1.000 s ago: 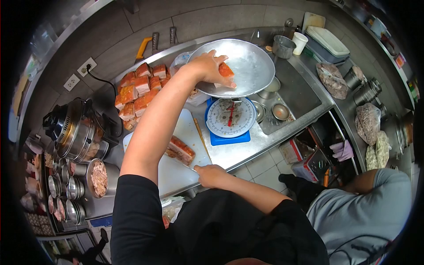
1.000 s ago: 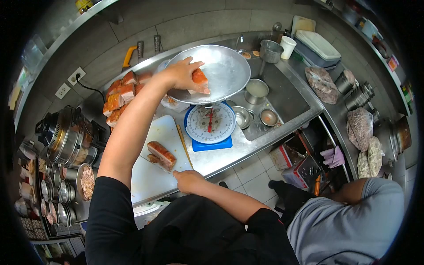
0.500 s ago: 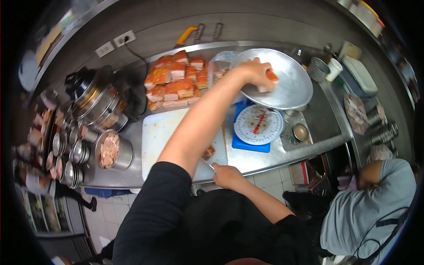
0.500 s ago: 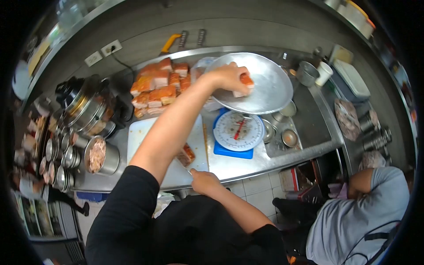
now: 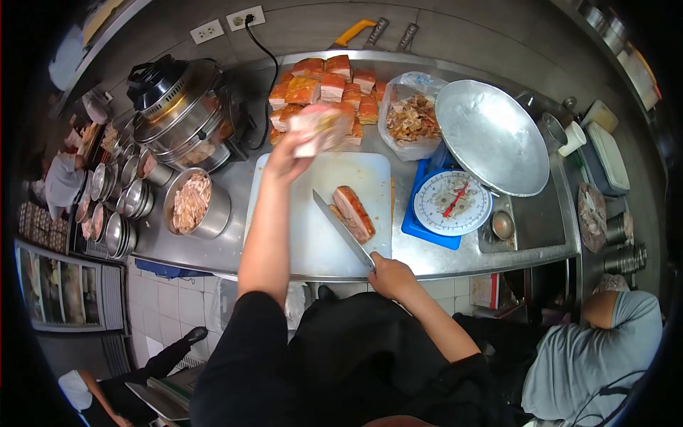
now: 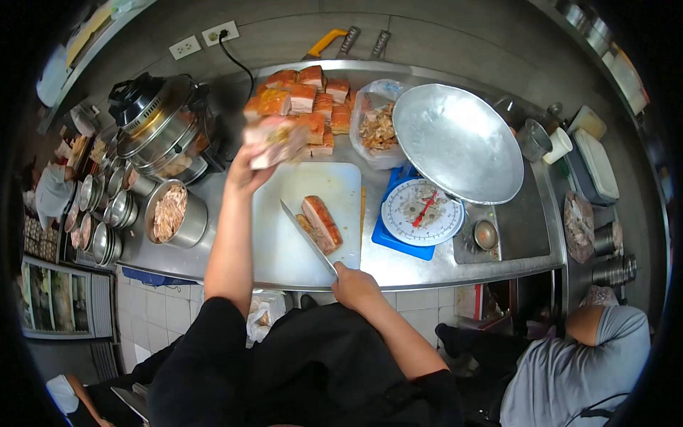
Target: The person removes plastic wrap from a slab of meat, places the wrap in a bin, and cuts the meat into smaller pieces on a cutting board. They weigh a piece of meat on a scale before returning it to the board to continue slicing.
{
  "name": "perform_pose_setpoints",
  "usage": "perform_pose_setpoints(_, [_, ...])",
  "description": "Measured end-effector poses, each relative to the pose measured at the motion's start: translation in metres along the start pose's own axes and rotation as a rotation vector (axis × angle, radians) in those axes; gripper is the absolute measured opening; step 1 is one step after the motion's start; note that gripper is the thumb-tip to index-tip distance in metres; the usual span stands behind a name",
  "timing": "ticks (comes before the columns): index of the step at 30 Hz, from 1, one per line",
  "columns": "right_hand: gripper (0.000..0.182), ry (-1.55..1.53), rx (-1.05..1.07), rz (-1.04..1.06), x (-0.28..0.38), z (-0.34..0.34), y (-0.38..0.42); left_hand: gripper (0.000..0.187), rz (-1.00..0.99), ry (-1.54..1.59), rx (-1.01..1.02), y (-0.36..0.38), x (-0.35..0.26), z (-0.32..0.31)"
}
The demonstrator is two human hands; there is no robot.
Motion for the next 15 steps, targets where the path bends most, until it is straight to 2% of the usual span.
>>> perform_pose_setpoints(2, [0.031,-0.009,-0.007,-0.004,-0.001,-0.001,0.0,0.065,0.086,-0.002,-0.234,0.051,0.03,0.088])
perform_pose_setpoints(3, [0.032,-0.025,0.003,-0.015,-0.002,-0.001,-0.001,0.065,0.09,0.0,-0.232,0.068,0.039,0.105])
perform_pose_setpoints(5, [0.032,-0.039,0.018,-0.024,-0.003,-0.002,-0.001,0.061,0.246,-0.078,-0.399,0.098,0.057,0.135])
perform_pose_setpoints(9, [0.034,-0.048,0.02,-0.033,-0.005,-0.004,-0.003,0.058,0.338,-0.112,-0.365,0.082,0.077,0.111])
perform_pose_setpoints(15, [0.034,-0.078,0.008,-0.067,-0.006,-0.001,0.001,0.062,0.49,-0.261,-0.102,-0.027,0.122,0.06])
Point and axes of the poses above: each hand's wrist, its own y-axis away from the middle knuckle, its own z-axis out of the back of the hand, x = y × z, the point moved 8 cm from there along -y, towards the middle knuckle, and after that the axes turned 3 degrees about x, right-handed, at the moved point
